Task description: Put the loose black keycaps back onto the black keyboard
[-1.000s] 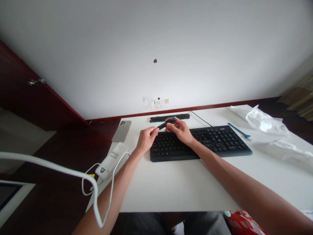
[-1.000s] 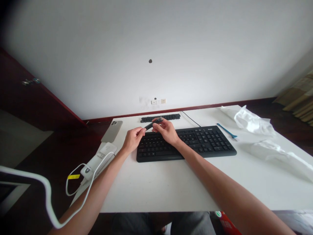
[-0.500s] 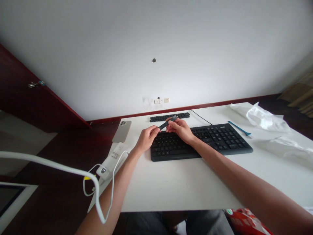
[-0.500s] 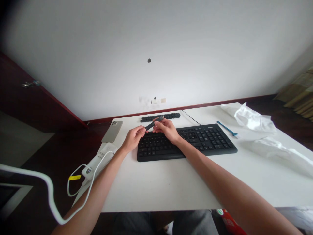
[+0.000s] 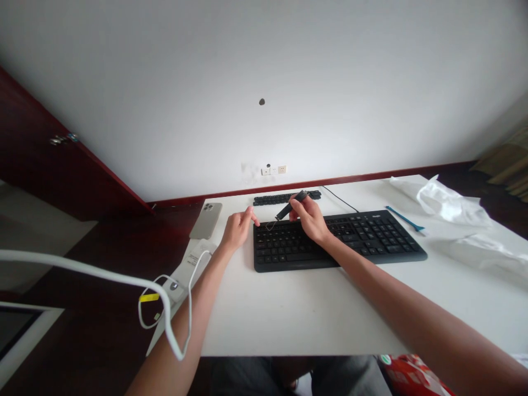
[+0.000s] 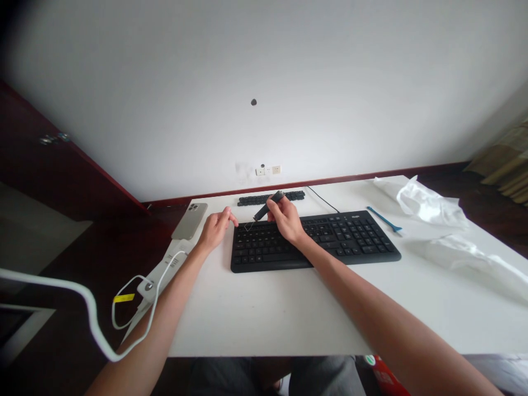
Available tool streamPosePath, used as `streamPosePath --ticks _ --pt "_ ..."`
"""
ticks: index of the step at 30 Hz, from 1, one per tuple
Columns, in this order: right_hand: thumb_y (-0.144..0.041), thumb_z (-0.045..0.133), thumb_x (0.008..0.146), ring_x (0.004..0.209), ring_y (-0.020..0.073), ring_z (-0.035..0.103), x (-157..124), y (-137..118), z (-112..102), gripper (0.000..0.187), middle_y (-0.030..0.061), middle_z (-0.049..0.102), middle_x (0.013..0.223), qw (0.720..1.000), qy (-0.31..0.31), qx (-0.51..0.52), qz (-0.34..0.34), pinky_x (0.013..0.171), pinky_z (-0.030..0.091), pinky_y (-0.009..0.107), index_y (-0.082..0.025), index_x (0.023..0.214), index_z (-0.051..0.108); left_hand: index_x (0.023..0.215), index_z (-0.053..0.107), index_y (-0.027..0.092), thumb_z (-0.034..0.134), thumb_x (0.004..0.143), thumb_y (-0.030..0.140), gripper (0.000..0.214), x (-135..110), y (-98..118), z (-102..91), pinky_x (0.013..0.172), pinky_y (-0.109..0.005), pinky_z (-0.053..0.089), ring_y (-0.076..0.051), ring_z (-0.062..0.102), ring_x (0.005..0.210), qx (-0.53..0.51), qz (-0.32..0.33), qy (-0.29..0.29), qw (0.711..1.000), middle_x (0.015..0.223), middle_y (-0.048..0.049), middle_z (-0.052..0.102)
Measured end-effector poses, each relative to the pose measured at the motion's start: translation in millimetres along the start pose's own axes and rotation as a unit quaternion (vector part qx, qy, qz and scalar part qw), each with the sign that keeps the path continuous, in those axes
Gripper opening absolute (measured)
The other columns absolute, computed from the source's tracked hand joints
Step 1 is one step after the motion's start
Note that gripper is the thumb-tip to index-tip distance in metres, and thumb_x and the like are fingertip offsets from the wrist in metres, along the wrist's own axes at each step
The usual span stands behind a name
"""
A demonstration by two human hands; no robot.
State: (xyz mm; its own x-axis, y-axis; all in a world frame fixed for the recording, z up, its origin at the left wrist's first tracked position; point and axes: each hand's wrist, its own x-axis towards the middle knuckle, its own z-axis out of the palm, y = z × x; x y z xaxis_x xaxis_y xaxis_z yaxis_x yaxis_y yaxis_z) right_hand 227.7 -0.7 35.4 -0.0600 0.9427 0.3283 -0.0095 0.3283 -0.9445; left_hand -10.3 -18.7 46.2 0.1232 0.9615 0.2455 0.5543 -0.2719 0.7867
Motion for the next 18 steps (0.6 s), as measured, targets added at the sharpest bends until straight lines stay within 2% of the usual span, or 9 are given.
streamPosePath --ticks 3,8,14,18 --pt "-0.054 0.056 0.099 0.058 0.0158 0.058 -5 -5 -1 0.034 -0.0019 0.058 0.064 0.998 -0.023 -0.056 -0.017 0.059 0.047 0.030 -0.021 0.097 0.057 0.062 0.072 0.019 0.030 0.104 0.065 0.075 0 0 -4.7 0.064 -0.030 0.035 -0.014 0.045 0.053 0.024 -0.011 -0.035 0.999 0.048 0.0006 0.046" --pt "-0.046 0.059 0.098 0.059 0.0155 0.059 -13 -18 3 0.025 -0.0007 0.060 0.069 0.985 -0.064 -0.143 -0.068 0.059 0.048 0.029 -0.021 0.094 0.057 0.066 0.078 0.021 0.031 0.103 0.067 0.076 -3 6 -9.2 0.064 -0.030 0.034 -0.014 0.043 0.052 0.057 -0.015 -0.117 0.991 0.045 0.0013 0.041" --pt "-0.043 0.058 0.098 0.058 0.0155 0.059 -19 -27 7 0.022 -0.0005 0.062 0.068 0.973 -0.093 -0.187 -0.097 0.060 0.047 0.028 -0.022 0.092 0.056 0.065 0.078 0.020 0.032 0.103 0.066 0.075 -3 7 -8.6 0.064 -0.031 0.032 -0.014 0.042 0.050 0.088 -0.010 -0.154 0.984 0.044 0.0017 0.043" --pt "-0.042 0.059 0.098 0.058 0.0154 0.060 -20 -27 9 0.021 -0.0002 0.064 0.071 0.970 -0.111 -0.195 -0.097 0.061 0.047 0.028 -0.023 0.092 0.055 0.066 0.078 0.020 0.032 0.103 0.065 0.075 -4 5 -7.1 0.062 -0.030 0.033 -0.014 0.046 0.051 0.099 0.001 -0.168 0.981 0.047 0.0008 0.051"
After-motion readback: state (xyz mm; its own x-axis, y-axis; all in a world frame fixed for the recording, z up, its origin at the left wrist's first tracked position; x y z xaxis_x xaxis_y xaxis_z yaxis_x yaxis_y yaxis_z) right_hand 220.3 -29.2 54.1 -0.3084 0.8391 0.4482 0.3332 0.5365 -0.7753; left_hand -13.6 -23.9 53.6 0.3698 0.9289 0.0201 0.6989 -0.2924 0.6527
